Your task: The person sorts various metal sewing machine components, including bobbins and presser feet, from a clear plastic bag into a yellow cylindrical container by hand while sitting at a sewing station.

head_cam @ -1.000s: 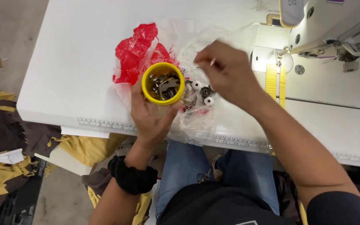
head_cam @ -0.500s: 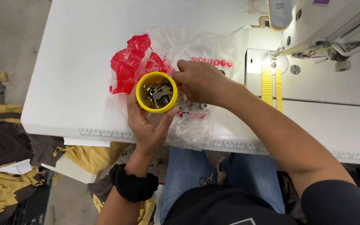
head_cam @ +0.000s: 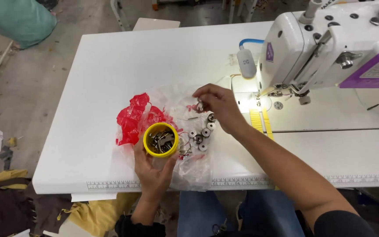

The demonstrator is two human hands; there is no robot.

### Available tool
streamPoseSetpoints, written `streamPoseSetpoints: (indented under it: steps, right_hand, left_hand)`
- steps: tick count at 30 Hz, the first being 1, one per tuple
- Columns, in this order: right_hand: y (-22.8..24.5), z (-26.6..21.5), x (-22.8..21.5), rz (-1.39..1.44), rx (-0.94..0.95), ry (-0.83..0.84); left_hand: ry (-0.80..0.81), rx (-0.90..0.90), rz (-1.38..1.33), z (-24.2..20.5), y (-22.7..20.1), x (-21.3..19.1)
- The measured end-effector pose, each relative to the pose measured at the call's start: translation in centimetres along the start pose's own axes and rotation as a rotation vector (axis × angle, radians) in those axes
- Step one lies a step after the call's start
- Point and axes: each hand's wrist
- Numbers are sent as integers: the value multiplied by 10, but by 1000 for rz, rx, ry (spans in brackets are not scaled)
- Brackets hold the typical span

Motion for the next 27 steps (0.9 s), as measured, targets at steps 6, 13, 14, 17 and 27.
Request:
streamPoseSetpoints:
  steps: [6,13,14,17,27]
  right_hand:
    - [11,-8,-20,204,154,-75]
    - [-4,-8,-35,228,72,-53]
    - [-8,-6,-37,233,103,-46]
    - [-14,-1,-43,257,101,-17]
    - [-14,-15,-45,327,128,161]
  left_hand:
    - [31,36,74,-3,6,1]
    - [48,50,118,-2,-1,2]
    - [58,25,92,0,-4,3]
    - [56,33,102,4,-3,7]
    - [-98,-156,78,-2,0,22]
Point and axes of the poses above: each hand's wrist, its own z-axis towards the middle knuckle, its own x-axis out of the palm, y = z × x, and after that the axes turned 5 degrees about z, right-handed
